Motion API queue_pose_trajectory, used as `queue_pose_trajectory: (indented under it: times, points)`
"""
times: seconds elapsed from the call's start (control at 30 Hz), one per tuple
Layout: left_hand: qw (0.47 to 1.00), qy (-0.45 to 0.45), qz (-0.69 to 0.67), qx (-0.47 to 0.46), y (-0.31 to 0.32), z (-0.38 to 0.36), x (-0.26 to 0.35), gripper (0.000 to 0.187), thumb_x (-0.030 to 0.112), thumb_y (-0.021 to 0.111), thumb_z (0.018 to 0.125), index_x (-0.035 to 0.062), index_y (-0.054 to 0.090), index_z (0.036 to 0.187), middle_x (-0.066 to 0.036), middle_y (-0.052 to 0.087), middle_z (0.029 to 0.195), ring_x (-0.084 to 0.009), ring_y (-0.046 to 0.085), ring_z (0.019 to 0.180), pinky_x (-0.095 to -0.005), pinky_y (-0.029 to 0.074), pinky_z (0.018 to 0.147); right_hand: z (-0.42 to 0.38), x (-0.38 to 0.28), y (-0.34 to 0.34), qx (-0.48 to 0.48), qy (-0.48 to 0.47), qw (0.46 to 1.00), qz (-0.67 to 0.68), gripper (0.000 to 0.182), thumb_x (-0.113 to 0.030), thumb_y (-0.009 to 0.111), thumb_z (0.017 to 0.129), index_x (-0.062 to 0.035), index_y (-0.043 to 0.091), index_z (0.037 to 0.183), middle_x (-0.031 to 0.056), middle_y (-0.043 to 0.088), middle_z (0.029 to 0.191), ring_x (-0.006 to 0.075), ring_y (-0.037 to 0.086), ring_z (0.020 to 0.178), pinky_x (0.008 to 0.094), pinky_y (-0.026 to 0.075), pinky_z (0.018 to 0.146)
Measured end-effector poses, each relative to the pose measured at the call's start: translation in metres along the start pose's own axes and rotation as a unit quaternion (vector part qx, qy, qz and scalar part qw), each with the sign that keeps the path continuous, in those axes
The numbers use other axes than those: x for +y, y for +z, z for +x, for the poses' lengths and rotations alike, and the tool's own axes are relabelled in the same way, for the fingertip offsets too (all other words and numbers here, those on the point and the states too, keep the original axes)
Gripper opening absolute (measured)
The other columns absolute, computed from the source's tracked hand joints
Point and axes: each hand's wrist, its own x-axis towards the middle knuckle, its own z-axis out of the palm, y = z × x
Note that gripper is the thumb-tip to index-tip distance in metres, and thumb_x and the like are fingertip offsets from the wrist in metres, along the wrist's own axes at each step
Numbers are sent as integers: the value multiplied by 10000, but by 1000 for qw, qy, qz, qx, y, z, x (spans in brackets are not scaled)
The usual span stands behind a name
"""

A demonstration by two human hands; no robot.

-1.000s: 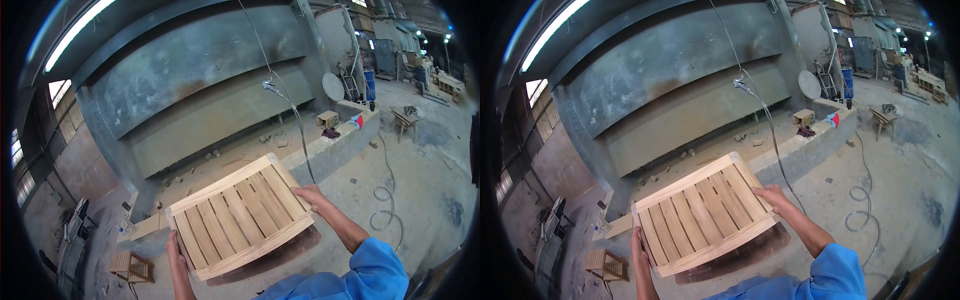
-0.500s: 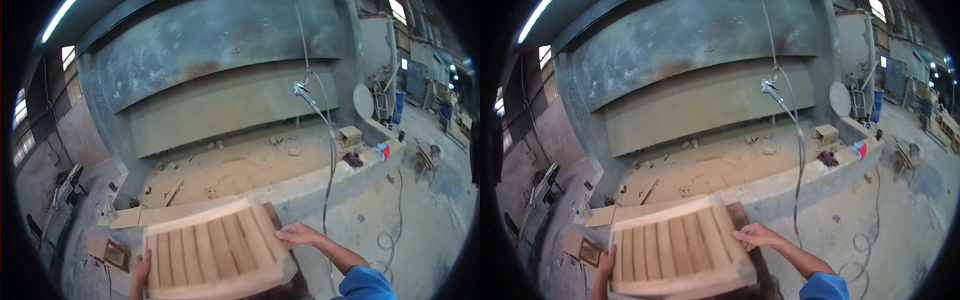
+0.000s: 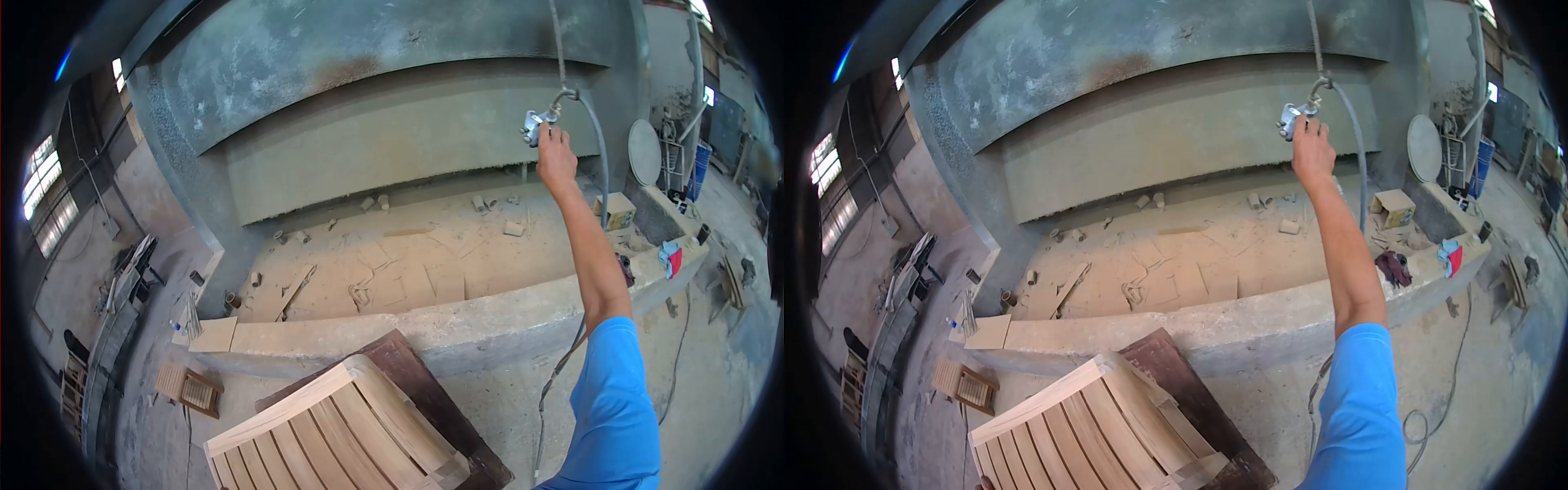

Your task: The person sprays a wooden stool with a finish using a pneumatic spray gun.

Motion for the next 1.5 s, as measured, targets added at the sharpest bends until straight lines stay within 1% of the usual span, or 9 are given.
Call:
queue_pose_trajectory:
  times: [0.27, 0.37, 0.47, 0.5, 0.53, 0.7, 1.0, 1.17, 1.5]
  points:
    - [992, 70, -85, 66, 29, 24, -73, 588, 452, 493, 971, -113, 590, 1106, -242, 655, 977, -279, 623, 917, -384, 487, 796, 47, 8, -55, 118, -49, 958, 257, 490, -90, 573, 765, -90, 568, 1256, 237, 642, 1101, 413, 608, 1038, 452, 491, 856]
    - [992, 52, -110, 37, 18, 2, -33, 607, 427, 502, 964, -121, 519, 1227, -283, 619, 1114, -312, 605, 1021, -392, 478, 856, 53, 8, -147, -172, 56, 955, 234, 454, -427, 646, 862, -93, 645, 1170, 64, 669, 976, 168, 580, 778, 324, 480, 728]
    - [995, 54, -87, 1, 19, 21, -33, 661, 469, 528, 948, -111, 501, 1264, -302, 601, 1161, -327, 603, 1074, -388, 482, 879, -2, -7, -213, -275, -130, 746, 593, 314, -199, 606, 959, 29, 571, 1172, 118, 656, 889, 198, 637, 755, 320, 541, 691]
    - [996, 52, -76, -7, 18, 24, -29, 644, 468, 529, 945, -80, 503, 1282, -307, 596, 1174, -318, 609, 1074, -385, 487, 870, 32, 55, -180, -429, 234, 666, 564, 472, -273, 623, 945, 9, 497, 1302, 150, 672, 949, 226, 659, 785, 311, 552, 648]
    - [995, 49, -82, -26, 15, 21, -16, 642, 466, 533, 941, -65, 494, 1299, -307, 597, 1176, -312, 612, 1072, -381, 487, 869, -52, 7, -228, -384, -66, 719, 576, 407, -334, 598, 951, 3, 571, 1178, 143, 690, 965, 192, 683, 812, 247, 510, 446]
    - [983, 182, -35, -6, 29, 47, -15, 680, 457, 569, 914, -35, 436, 1365, -294, 593, 1208, -338, 595, 1133, -382, 461, 940, -289, 53, -248, -412, 155, 815, 378, 352, -431, 575, 952, -88, 651, 976, -33, 607, 738, 1, 357, 446, 192, 225, 414]
    - [828, 559, 40, 3, 31, 70, -10, 675, 438, 604, 893, -17, 462, 1371, -241, 470, 1395, -331, 454, 1309, -399, 341, 1080, -582, -35, -383, -509, 246, 719, 405, 374, -336, 640, 921, -34, 617, 1142, 16, 626, 782, 56, 498, 607, 219, 386, 519]
    - [876, 477, 51, -50, 22, 40, 5, 697, 503, 490, 931, -44, 463, 1362, -250, 423, 1432, -365, 353, 1369, -401, 289, 1128, -603, -120, -428, -561, 252, 596, 517, 481, -179, 665, 892, -2, 542, 1322, 70, 663, 1025, 99, 591, 852, 258, 476, 813]
    - [876, 478, 20, -53, 17, 18, -7, 588, 483, 426, 938, 23, 560, 1279, -239, 574, 1276, -387, 538, 1194, -418, 410, 1006, -643, -201, -423, -536, 252, 516, 619, 358, -305, 639, 929, 10, 650, 1099, 62, 680, 844, 109, 628, 755, 270, 499, 709]
